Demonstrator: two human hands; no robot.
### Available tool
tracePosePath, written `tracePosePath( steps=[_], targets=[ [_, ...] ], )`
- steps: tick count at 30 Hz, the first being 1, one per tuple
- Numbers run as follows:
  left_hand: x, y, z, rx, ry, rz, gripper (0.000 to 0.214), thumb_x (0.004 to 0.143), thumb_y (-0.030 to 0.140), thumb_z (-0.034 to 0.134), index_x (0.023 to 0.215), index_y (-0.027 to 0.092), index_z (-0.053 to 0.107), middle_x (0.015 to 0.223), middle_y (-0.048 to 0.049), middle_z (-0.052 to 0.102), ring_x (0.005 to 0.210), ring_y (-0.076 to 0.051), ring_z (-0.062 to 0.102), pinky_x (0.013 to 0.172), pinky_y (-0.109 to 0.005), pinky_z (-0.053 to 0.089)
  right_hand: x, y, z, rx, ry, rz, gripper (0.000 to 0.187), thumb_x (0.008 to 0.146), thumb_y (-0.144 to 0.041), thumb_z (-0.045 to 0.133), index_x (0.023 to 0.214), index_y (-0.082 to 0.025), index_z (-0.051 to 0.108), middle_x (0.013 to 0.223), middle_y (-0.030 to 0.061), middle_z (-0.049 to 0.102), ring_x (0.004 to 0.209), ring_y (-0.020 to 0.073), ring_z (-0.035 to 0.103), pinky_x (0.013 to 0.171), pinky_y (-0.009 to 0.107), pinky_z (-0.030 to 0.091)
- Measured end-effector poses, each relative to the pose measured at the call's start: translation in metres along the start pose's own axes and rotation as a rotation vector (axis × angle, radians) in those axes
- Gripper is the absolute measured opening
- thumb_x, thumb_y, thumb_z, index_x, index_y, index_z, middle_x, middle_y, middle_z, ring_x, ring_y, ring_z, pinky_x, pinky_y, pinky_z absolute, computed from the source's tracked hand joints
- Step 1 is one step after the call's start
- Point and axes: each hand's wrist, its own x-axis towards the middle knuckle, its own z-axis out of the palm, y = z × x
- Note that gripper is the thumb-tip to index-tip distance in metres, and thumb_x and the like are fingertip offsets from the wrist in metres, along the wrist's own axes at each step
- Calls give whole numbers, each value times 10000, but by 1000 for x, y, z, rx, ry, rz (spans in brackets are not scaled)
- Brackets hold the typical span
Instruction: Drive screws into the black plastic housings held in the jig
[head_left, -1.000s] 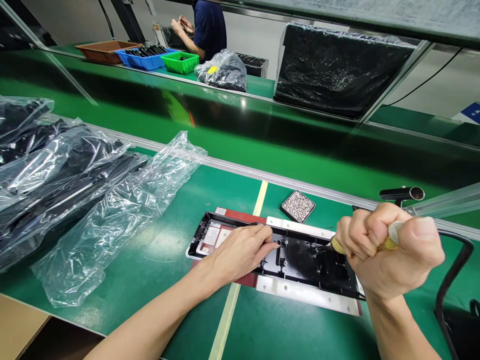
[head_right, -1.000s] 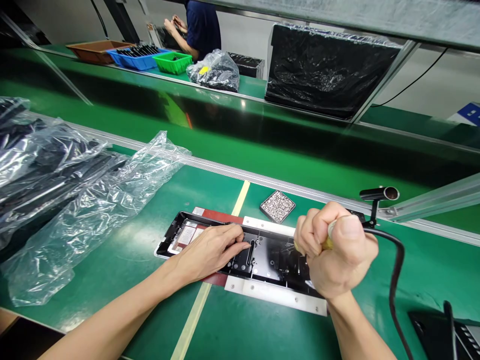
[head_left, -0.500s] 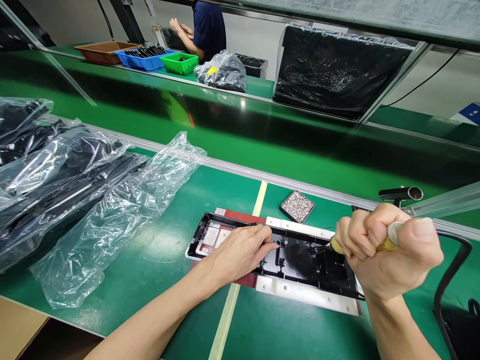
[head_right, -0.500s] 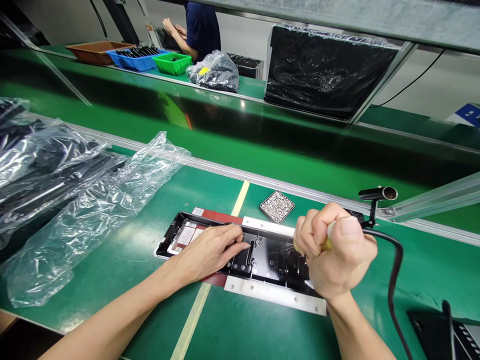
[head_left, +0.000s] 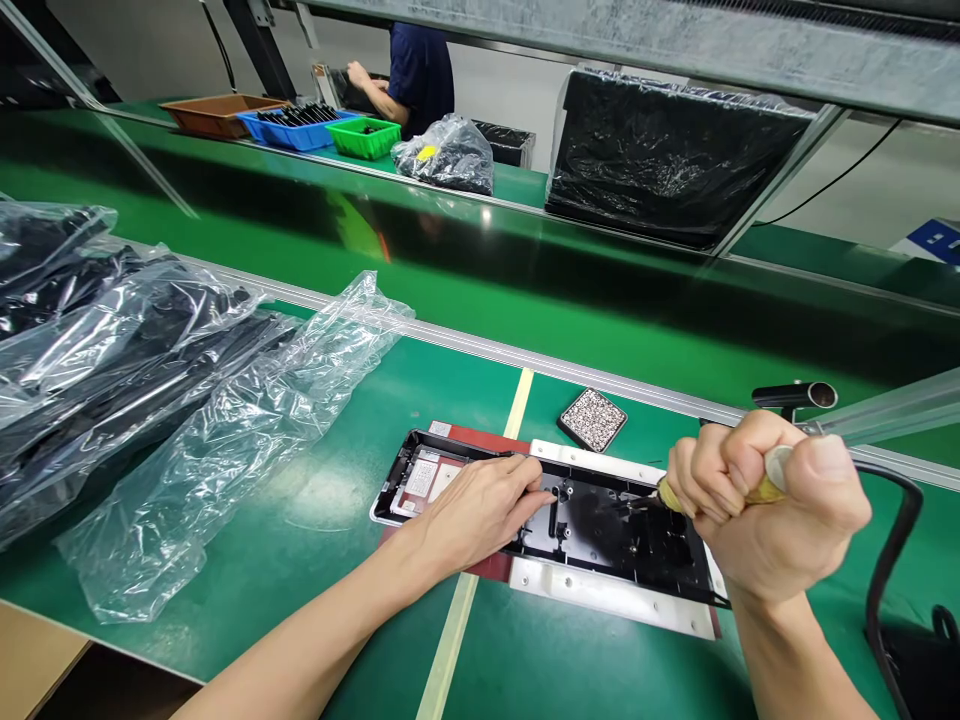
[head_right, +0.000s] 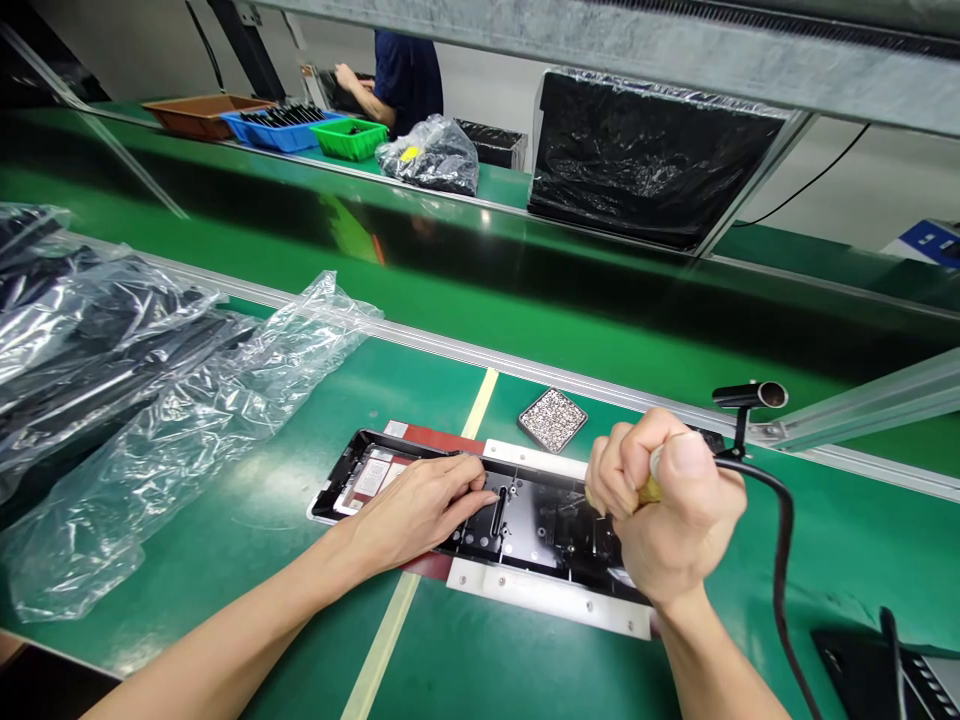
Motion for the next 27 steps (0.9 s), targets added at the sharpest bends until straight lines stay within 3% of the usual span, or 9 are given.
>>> tracePosePath(
  steps=[13,27],
  targets=[
    [2,1,0,-15,4,-4,206,1093,315,577,916,211,558,836,17,614,687,-156,583,617,-308,369,4,-2,-7,-30,-62,24,483,907,-507,687,556,-222,517,438,-38,352,377,97,296,344,248,284],
    [3,2,-1,-29,-32,-34,224,1085,310,591,899,215,512,846,22,598,702,-161,560,639,-305,339,3,0,-2,-31,-29,-4,485,909,-499,702,561,-218,514,445,-45,329,384,89,278,347,236,256]
  ],
)
